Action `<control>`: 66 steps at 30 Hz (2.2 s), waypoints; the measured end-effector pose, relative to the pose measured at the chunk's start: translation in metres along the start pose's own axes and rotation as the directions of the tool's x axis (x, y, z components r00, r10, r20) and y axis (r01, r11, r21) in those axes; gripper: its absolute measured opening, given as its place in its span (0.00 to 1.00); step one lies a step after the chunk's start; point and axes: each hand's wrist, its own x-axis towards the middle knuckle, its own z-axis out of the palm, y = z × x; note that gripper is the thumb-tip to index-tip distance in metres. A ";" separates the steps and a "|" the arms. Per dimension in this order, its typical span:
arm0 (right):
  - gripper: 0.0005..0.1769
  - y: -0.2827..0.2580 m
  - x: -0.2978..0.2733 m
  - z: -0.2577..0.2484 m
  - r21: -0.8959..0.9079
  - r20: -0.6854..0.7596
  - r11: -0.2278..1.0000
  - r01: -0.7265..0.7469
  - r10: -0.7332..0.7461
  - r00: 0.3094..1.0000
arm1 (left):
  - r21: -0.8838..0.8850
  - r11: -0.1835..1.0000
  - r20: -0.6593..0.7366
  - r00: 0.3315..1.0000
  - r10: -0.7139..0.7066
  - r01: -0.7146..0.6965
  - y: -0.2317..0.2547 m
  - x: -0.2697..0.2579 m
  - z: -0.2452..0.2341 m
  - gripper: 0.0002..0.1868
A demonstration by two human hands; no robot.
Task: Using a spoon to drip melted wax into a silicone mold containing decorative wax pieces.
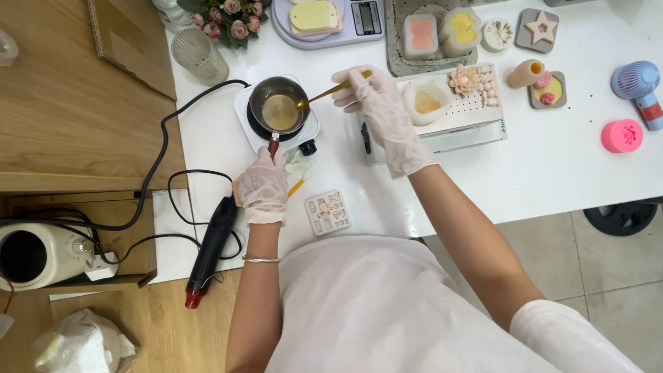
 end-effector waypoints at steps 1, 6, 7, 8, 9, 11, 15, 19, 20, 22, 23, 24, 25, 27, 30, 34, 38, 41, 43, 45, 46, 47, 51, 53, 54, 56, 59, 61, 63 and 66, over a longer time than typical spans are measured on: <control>0.21 0.015 0.007 0.005 0.002 0.006 1.000 0.003 -0.003 1.000 | 0.000 1.000 -0.006 1.000 -0.004 0.004 0.001 -0.002 -0.001 0.22; 0.19 0.065 0.038 0.018 -0.023 0.157 0.990 -0.140 0.142 0.977 | 0.010 0.998 -0.024 0.998 0.060 -0.060 0.005 -0.003 -0.004 0.23; 0.19 0.067 0.039 0.018 -0.024 0.162 0.990 -0.136 0.138 0.977 | 0.009 0.998 -0.030 0.998 0.058 -0.057 0.006 -0.004 -0.007 0.23; 0.19 0.070 0.041 0.017 -0.032 0.150 0.986 -0.164 0.167 0.975 | 0.007 0.999 -0.013 0.999 0.050 -0.050 0.007 -0.005 -0.009 0.22; 0.19 0.073 0.043 0.016 -0.041 0.134 0.980 -0.193 0.196 0.971 | 0.005 0.999 0.006 0.999 0.046 -0.046 0.010 -0.006 -0.010 0.22; 0.19 0.078 0.044 0.016 -0.015 0.135 0.978 -0.209 0.209 0.969 | 0.048 0.997 -0.010 0.998 0.063 -0.063 0.008 -0.006 -0.005 0.22; 0.19 0.095 0.045 0.014 0.120 0.144 0.956 -0.268 0.250 0.957 | 0.114 0.990 -0.009 0.996 0.087 -0.085 0.008 -0.005 -0.002 0.22; 0.21 0.104 0.046 0.009 0.175 0.128 0.937 -0.303 0.283 0.950 | 0.065 0.994 -0.030 0.996 0.084 -0.082 0.005 -0.001 0.000 0.22; 0.21 0.104 0.045 0.008 0.247 0.136 0.916 -0.317 0.291 0.947 | 0.049 0.996 -0.018 0.997 0.074 -0.073 0.005 -0.002 -0.001 0.21; 0.20 0.096 0.039 0.007 0.317 0.139 0.890 -0.328 0.298 0.944 | 0.032 0.997 -0.003 0.998 0.069 -0.069 0.005 -0.004 -0.003 0.21; 0.21 0.089 0.037 0.007 0.334 0.113 0.886 -0.322 0.302 0.947 | 0.030 0.998 0.013 0.998 0.055 -0.056 0.005 -0.003 -0.004 0.22; 0.21 0.081 0.035 0.007 0.351 0.087 0.881 -0.316 0.305 0.948 | 0.028 0.999 0.029 0.999 0.042 -0.042 0.006 -0.003 -0.004 0.22; 0.21 0.077 0.033 0.006 0.352 0.083 0.882 -0.314 0.305 0.949 | 0.028 0.999 0.030 0.998 0.046 -0.047 0.005 -0.003 -0.005 0.22; 0.21 0.068 0.027 0.003 0.374 0.103 0.895 -0.244 0.222 0.970 | 0.029 0.998 0.023 0.998 0.052 -0.053 0.004 -0.005 -0.006 0.22; 0.22 0.052 0.023 -0.005 0.379 0.072 0.903 -0.202 0.188 0.979 | 0.004 0.999 0.025 0.999 0.044 -0.044 0.004 -0.002 -0.007 0.21; 0.22 0.011 0.008 -0.021 0.409 0.031 0.903 -0.131 0.130 0.991 | -0.012 1.000 0.059 0.998 0.014 -0.014 -0.002 0.003 -0.002 0.21; 0.21 -0.019 -0.004 -0.053 0.417 -0.024 0.904 -0.093 0.113 0.993 | -0.081 0.997 0.064 0.998 0.020 -0.015 -0.003 0.002 -0.003 0.24; 0.20 -0.034 -0.019 -0.081 0.438 -0.066 0.899 -0.016 0.050 0.997 | -0.074 0.997 0.063 0.998 0.027 -0.022 -0.004 0.002 -0.002 0.25; 0.20 -0.040 -0.029 -0.100 0.451 -0.084 0.892 0.036 0.002 0.996 | -0.064 0.998 0.059 0.998 0.029 -0.025 -0.002 0.002 -0.005 0.25; 0.21 -0.044 -0.037 -0.120 0.381 -0.164 0.922 0.070 -0.007 0.986 | 0.014 1.000 0.046 0.999 0.023 -0.024 0.001 0.000 -0.010 0.25; 0.21 -0.042 -0.042 -0.129 0.379 -0.167 0.923 0.070 -0.006 0.986 | 0.014 1.000 0.049 0.998 0.025 -0.026 0.001 0.000 -0.009 0.25; 0.20 -0.040 -0.046 -0.137 0.375 -0.188 0.922 0.096 -0.026 0.982 | 0.015 0.999 0.036 0.999 0.028 -0.028 0.000 -0.001 -0.009 0.25; 0.20 -0.032 -0.060 -0.167 0.366 -0.274 0.924 0.107 -0.003 0.962 | -0.010 1.000 0.030 0.999 0.024 -0.023 -0.003 0.002 -0.004 0.26; 0.19 -0.028 -0.064 -0.171 0.325 -0.290 0.938 0.125 -0.027 0.957 | 0.007 1.000 0.035 0.999 0.011 -0.011 -0.001 0.002 -0.008 0.26; 0.19 -0.026 -0.066 -0.174 0.282 -0.305 0.949 0.141 -0.051 0.951 | 0.024 1.000 0.042 0.999 -0.002 0.001 0.001 0.002 -0.009 0.25; 0.17 -0.023 -0.066 -0.174 0.246 -0.340 0.960 0.136 -0.046 0.939 | 0.056 0.998 0.052 0.999 -0.011 0.008 0.004 -0.002 -0.015 0.25; 0.16 -0.021 -0.063 -0.167 0.147 -0.394 0.985 0.096 -0.030 0.919 | 0.088 0.996 0.057 0.998 -0.018 0.013 0.007 -0.004 -0.019 0.25; 0.17 -0.021 -0.060 -0.159 0.085 -0.413 0.995 0.059 -0.019 0.911 | 0.089 0.996 0.054 0.998 -0.016 0.011 0.005 -0.004 -0.016 0.25; 0.19 -0.022 -0.057 -0.151 0.081 -0.391 0.994 0.080 -0.043 0.919 | 0.101 0.995 0.035 0.999 0.022 -0.026 0.001 -0.002 -0.012 0.25; 0.19 -0.029 -0.056 -0.145 0.028 -0.388 0.994 0.106 -0.087 0.918 | 0.085 0.996 0.037 0.999 0.027 -0.030 -0.001 -0.001 -0.010 0.25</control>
